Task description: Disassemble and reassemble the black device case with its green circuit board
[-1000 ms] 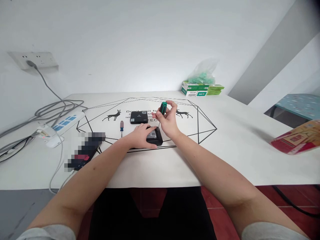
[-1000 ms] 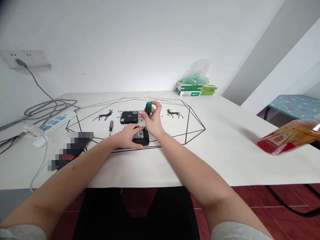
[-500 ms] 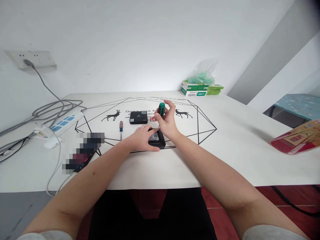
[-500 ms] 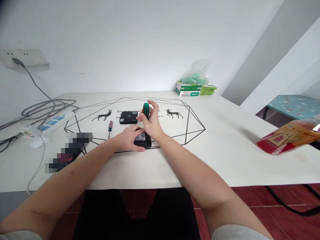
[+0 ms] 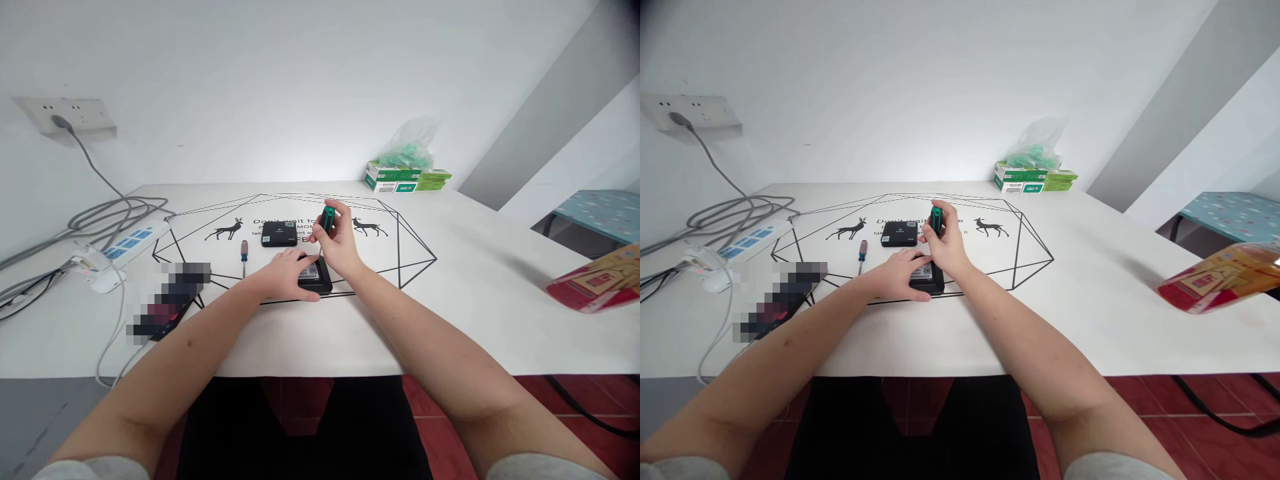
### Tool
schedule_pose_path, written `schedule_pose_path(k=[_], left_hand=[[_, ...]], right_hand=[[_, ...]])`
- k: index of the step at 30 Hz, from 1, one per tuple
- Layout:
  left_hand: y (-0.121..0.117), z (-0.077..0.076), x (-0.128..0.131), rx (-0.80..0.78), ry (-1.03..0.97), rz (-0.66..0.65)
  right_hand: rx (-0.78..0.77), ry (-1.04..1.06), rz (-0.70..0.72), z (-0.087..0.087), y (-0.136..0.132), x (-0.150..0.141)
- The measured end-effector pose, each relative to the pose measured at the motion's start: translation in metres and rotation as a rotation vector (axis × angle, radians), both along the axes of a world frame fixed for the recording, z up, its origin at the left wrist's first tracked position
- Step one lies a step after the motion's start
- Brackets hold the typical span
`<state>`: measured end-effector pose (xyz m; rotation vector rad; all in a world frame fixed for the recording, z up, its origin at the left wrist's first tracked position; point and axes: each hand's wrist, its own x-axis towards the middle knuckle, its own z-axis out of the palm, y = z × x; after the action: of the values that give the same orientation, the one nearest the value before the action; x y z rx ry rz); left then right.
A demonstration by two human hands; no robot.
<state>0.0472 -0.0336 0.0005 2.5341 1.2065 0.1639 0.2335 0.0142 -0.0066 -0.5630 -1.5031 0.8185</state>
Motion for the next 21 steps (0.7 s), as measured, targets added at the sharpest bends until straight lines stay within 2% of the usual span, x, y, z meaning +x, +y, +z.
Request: schedule_pose_path(k=[6,11,18,21], left_hand=[[0.004,0.001,-0.005,0.007,0.028,0.016],[0.005,-0.001,-0.006,0.006,0.027,0.005],[0.002,0.003,-0.005,-0.022,0.045,0.021],[0.003,0.002,-0.005,-0.027,0.047,0.027]], right_hand=[[0.001,0.016,-0.003,0.0,-0.001,-0.001],[0.006,-0.054,-0.033,-0.006,0.0,-0.002],[0.139,-0.138,-0.298,0.001,0.002,0.003],[0.137,-0.115,-0.321,0.006,0.005,0.008]])
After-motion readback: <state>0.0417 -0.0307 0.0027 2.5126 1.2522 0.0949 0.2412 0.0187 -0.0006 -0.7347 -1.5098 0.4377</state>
